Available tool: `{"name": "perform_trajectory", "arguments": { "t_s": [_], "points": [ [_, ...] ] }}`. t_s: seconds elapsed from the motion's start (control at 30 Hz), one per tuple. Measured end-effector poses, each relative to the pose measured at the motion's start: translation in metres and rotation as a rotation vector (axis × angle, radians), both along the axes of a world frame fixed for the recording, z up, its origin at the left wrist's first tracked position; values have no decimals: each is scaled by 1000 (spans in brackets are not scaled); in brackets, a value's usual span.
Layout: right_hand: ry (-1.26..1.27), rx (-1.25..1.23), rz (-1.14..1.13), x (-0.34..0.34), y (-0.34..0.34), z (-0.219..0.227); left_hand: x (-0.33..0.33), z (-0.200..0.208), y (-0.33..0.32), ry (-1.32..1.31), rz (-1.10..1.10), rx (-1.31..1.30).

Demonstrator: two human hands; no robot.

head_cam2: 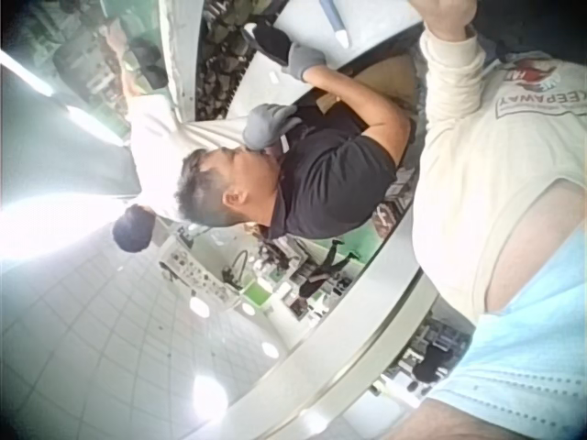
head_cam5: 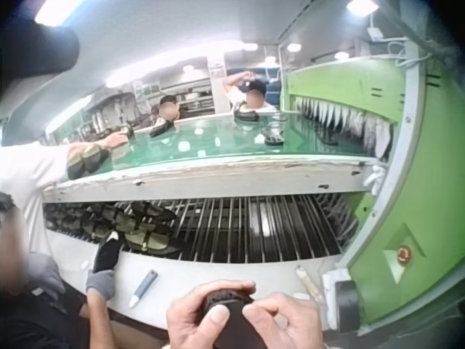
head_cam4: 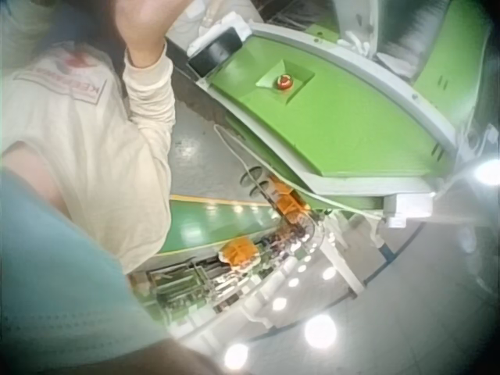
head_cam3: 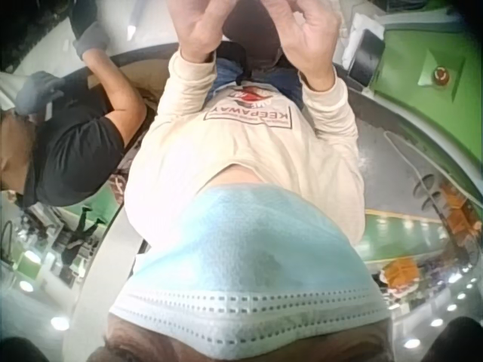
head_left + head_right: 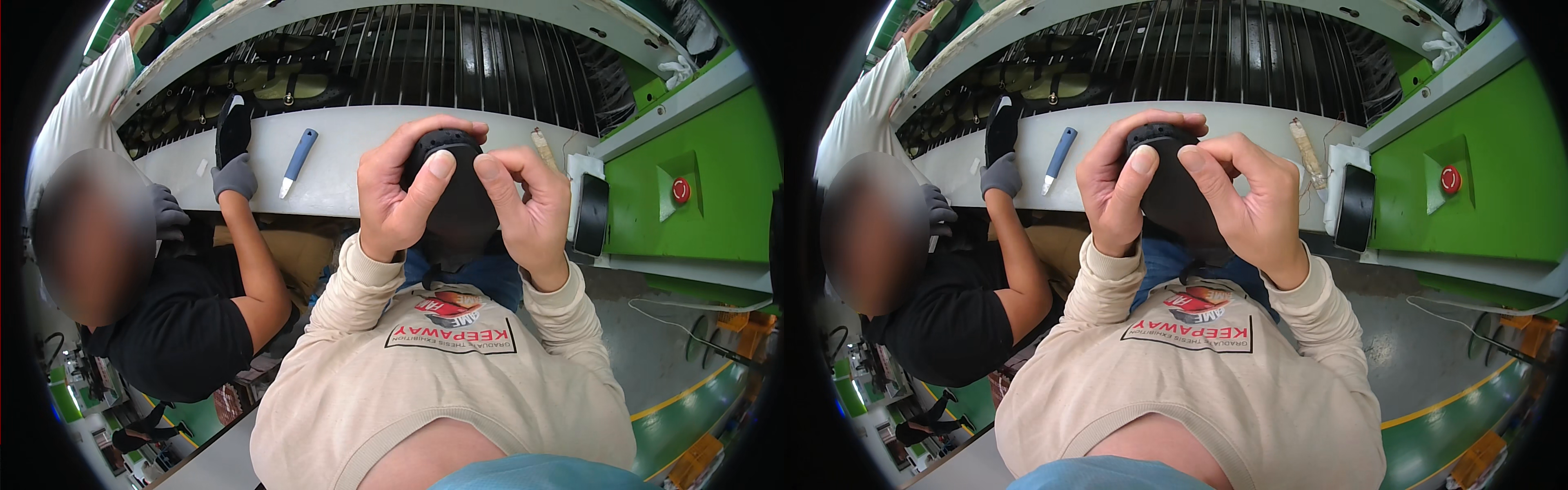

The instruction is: Manually fitting and cleaning shoe soles and uppers on a production line.

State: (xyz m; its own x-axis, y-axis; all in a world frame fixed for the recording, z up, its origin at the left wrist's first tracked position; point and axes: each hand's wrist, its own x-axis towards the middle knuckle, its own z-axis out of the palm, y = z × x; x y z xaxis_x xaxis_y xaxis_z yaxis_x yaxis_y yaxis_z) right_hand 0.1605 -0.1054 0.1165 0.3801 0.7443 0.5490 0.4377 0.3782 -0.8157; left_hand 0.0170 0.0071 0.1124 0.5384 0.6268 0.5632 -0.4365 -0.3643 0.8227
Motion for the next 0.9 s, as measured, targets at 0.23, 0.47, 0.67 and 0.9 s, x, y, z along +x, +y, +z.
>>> {"name": "perform_trajectory", "arguments": {
  "t_s": [0.23,0.47,0.67,0.9],
  "points": [
    [73,-33,27,-2,6,1,-4,2,0,87,17,64],
    [99,-31,36,-2,10,3,-4,-3,3,26,36,42],
    [127,-108,61,1,5,11,-7,5,0,140,83,136],
    [113,-165,103,2,-12,17,-15,12,-5,196,-1,173]
  ]
}}
